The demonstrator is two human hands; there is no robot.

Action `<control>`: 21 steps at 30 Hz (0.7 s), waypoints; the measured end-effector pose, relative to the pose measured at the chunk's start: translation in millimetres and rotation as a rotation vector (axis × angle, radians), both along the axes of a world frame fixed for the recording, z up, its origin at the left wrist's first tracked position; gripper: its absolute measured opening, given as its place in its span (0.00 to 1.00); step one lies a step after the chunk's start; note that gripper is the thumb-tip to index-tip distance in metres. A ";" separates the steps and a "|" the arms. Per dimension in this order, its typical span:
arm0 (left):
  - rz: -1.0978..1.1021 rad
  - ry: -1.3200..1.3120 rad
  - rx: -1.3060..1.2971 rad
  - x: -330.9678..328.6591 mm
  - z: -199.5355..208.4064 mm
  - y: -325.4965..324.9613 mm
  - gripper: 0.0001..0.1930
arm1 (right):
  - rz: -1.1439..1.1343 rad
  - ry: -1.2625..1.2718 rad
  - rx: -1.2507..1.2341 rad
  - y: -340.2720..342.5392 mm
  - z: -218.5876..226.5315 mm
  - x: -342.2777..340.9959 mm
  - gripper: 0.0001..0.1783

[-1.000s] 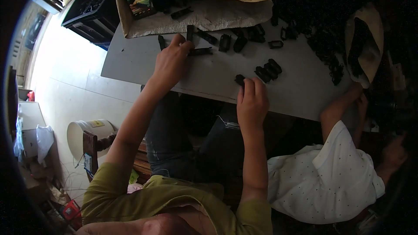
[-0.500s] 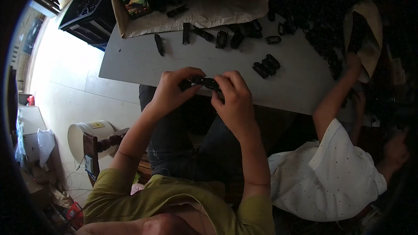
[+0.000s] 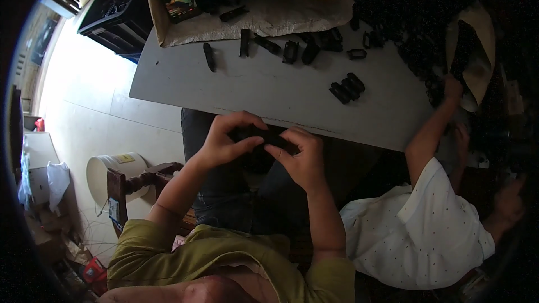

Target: Manually assembling and inspecting small black plastic components at a workstation.

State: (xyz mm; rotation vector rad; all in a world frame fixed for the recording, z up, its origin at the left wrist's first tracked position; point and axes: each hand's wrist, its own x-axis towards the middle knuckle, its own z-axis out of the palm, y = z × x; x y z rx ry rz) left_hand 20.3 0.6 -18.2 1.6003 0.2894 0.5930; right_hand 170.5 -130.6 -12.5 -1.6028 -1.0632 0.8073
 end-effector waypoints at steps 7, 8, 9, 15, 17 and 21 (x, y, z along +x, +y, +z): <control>0.156 0.128 0.559 -20.3 2.1 28.9 0.13 | -0.233 -0.527 -0.095 -6.1 12.8 28.5 0.12; 0.321 0.177 0.660 -20.4 6.3 46.1 0.14 | -0.360 -0.774 -0.064 -2.8 7.7 42.0 0.12; 0.478 0.245 0.872 -21.3 3.3 66.5 0.18 | -0.354 -0.772 -0.052 2.4 5.4 51.7 0.12; 0.561 0.576 1.254 -13.8 -1.9 131.3 0.15 | -0.379 -1.150 -0.165 17.2 -15.1 69.7 0.14; 0.491 0.602 1.175 -13.1 2.0 124.4 0.14 | -0.368 -1.129 -0.154 15.6 -19.1 65.3 0.13; 0.307 0.492 0.634 -9.3 10.2 93.6 0.13 | -0.378 -0.938 -0.137 19.4 -11.6 51.1 0.13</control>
